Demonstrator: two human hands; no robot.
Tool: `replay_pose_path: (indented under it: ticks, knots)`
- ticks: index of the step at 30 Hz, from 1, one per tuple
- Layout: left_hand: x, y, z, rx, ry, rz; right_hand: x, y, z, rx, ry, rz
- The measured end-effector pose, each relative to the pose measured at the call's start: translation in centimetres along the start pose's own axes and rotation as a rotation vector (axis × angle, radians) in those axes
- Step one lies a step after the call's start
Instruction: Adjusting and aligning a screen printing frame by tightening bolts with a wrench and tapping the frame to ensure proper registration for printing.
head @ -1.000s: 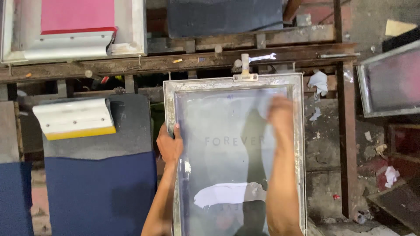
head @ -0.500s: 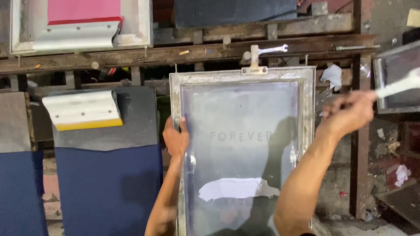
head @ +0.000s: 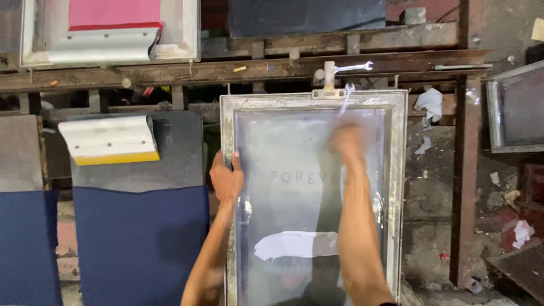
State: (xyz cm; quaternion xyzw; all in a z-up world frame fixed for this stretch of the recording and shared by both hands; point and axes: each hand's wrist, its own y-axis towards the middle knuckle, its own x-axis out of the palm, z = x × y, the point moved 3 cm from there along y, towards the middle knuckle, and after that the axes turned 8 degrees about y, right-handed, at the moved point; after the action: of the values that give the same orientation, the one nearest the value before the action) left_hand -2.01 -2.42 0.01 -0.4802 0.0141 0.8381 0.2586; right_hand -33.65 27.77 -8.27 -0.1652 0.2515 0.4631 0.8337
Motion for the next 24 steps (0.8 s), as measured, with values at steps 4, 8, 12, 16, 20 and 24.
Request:
replay_pose_path:
  ticks: [4, 8, 12, 16, 20, 24]
  knots:
    - [0.3, 1.8, 1.7, 0.093, -0.033, 0.075, -7.2, -4.8, 1.4, -1.185, 1.767, 0.447]
    - [-1.2, -0.2, 1.6, -0.029, -0.023, -0.034, -8.0, -5.2, 18.6, -0.555, 2.172, -0.096]
    - [0.0, 0.4, 0.2, 0.032, -0.048, 0.025, -5.3, -2.9, 19.1, -0.645, 2.079, 0.367]
    - [0.6, 0.4, -0.3, 0.062, -0.040, 0.042, -4.8, -1.8, 19.8, -0.436, 2.162, -0.201]
    - [-0.1, 0.2, 0.4, 0.096, -0.009, 0.072, -3.0, -1.2, 14.1, 0.060, 2.492, 0.495]
    - [0.3, 0.4, -0.1, 0.073, -0.012, 0.036, -8.1, -9.0, 5.2, -0.740, 1.737, -0.457]
